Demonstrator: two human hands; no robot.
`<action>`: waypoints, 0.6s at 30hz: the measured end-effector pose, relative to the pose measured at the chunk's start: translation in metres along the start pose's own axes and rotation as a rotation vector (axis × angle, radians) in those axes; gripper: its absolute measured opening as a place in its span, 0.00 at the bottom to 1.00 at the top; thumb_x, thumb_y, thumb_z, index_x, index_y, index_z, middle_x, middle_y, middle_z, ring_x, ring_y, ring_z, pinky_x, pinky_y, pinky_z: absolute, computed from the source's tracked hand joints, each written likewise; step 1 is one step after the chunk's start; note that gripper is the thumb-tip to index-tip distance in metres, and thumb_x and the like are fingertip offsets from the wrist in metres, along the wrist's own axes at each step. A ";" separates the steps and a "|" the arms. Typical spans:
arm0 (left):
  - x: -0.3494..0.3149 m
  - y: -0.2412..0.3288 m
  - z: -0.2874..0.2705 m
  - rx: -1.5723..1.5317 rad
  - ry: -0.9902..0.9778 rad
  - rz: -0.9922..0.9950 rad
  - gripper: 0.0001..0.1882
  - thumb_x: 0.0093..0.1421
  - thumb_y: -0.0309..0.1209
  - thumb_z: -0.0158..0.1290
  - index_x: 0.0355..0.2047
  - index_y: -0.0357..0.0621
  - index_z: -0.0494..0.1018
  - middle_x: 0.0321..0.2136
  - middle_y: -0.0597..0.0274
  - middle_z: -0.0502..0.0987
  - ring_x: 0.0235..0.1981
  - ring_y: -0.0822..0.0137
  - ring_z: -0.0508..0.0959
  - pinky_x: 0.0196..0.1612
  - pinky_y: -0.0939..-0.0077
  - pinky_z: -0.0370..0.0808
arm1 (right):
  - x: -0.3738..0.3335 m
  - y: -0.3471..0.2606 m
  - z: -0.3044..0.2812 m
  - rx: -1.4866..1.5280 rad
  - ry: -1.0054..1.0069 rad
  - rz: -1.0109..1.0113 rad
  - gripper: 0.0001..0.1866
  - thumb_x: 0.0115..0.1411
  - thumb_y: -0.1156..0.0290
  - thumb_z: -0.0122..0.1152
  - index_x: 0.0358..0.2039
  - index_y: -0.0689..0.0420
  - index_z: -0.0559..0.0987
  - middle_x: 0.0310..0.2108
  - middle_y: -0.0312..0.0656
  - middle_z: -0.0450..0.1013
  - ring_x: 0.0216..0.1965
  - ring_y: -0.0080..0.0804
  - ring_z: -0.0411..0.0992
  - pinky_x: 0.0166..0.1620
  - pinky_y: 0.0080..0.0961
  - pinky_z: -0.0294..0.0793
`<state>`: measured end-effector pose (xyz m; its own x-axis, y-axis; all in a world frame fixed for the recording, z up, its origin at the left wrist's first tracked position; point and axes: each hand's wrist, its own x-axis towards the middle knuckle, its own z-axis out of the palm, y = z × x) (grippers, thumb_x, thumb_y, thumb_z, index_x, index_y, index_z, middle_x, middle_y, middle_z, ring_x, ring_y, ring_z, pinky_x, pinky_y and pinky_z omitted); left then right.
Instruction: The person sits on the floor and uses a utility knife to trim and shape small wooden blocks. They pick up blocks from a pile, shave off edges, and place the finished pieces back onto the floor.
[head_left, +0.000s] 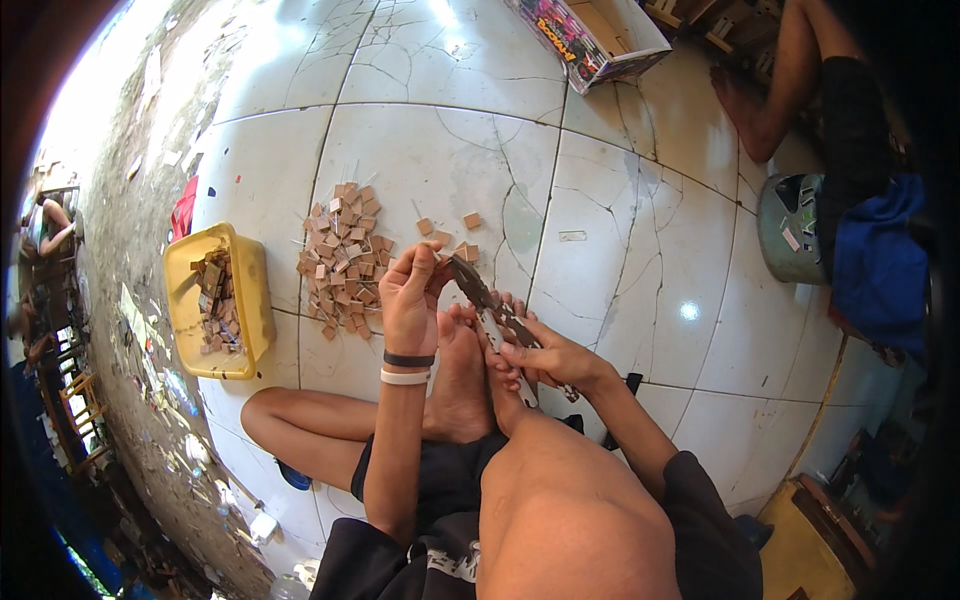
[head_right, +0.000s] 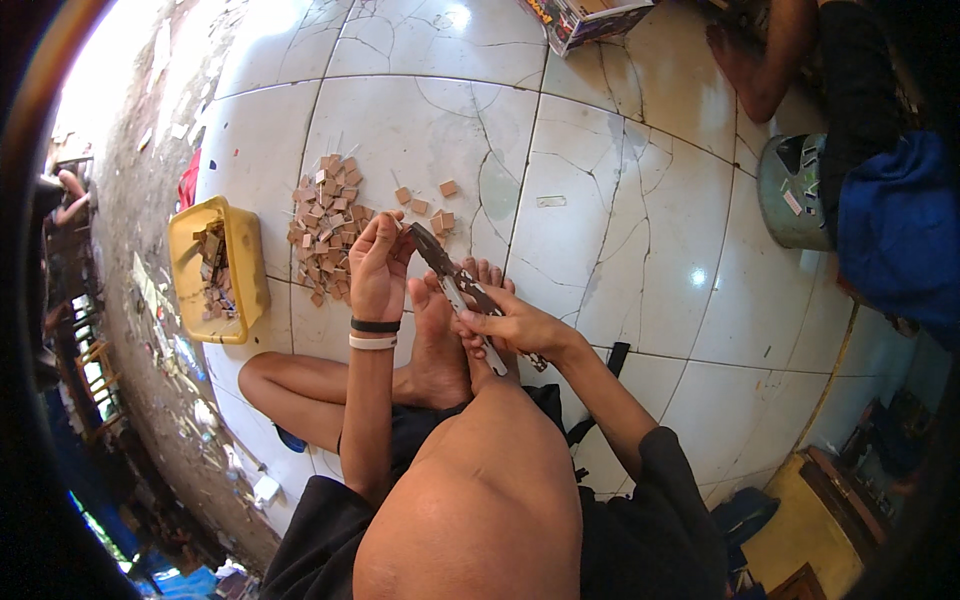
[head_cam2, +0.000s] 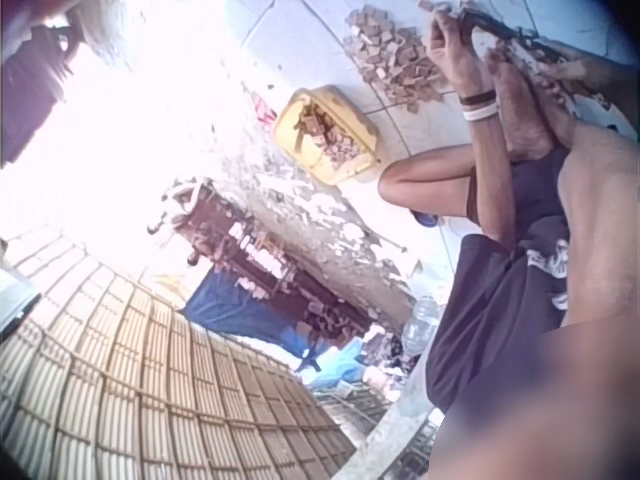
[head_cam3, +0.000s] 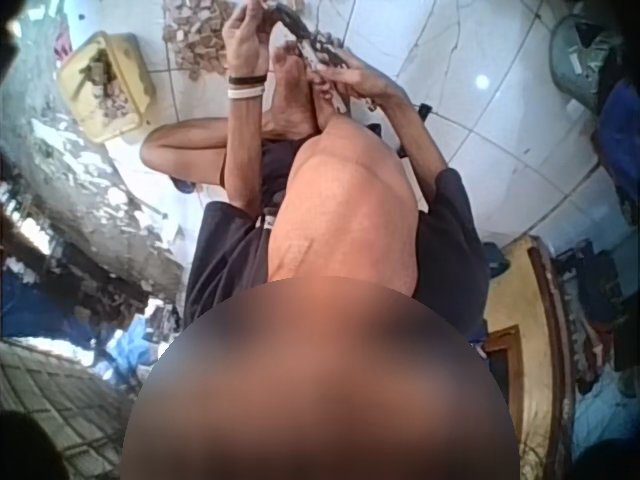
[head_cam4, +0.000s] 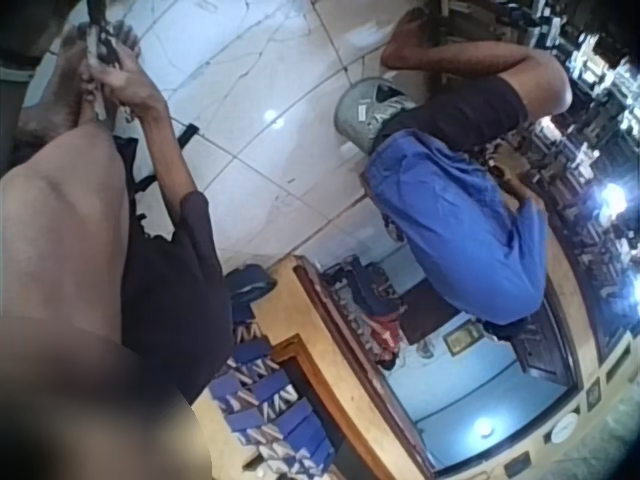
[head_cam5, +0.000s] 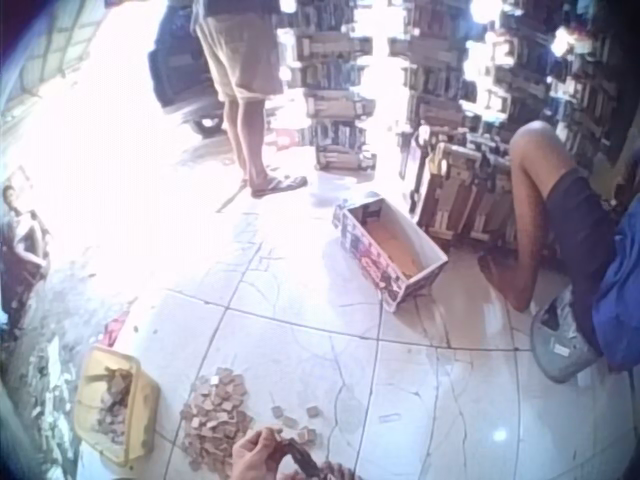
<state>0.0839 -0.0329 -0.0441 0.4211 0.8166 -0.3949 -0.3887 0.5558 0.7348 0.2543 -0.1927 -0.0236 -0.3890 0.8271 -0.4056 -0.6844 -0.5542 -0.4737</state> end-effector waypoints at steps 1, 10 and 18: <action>0.000 -0.001 0.000 -0.006 0.005 0.002 0.13 0.73 0.36 0.60 0.49 0.39 0.82 0.39 0.65 0.85 0.41 0.73 0.84 0.48 0.76 0.82 | 0.001 -0.001 0.001 0.014 0.000 0.011 0.12 0.79 0.64 0.55 0.54 0.59 0.72 0.37 0.34 0.69 0.36 0.21 0.69 0.41 0.24 0.73; 0.000 0.005 -0.001 0.057 -0.065 -0.042 0.14 0.73 0.35 0.60 0.50 0.38 0.81 0.39 0.64 0.85 0.41 0.72 0.84 0.48 0.75 0.82 | -0.007 -0.004 -0.004 -0.137 0.050 0.061 0.13 0.78 0.64 0.56 0.53 0.60 0.72 0.36 0.35 0.70 0.35 0.23 0.70 0.42 0.24 0.74; 0.004 0.012 0.000 0.192 -0.203 0.015 0.14 0.72 0.27 0.60 0.55 0.34 0.80 0.43 0.60 0.84 0.46 0.74 0.82 0.52 0.76 0.81 | -0.008 -0.004 -0.008 -0.517 0.214 -0.110 0.31 0.76 0.63 0.58 0.73 0.62 0.63 0.53 0.43 0.78 0.50 0.28 0.78 0.53 0.26 0.79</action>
<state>0.0809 -0.0233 -0.0372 0.5797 0.7657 -0.2785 -0.2421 0.4882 0.8385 0.2649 -0.1977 -0.0251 -0.1619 0.8749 -0.4564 -0.3018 -0.4843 -0.8212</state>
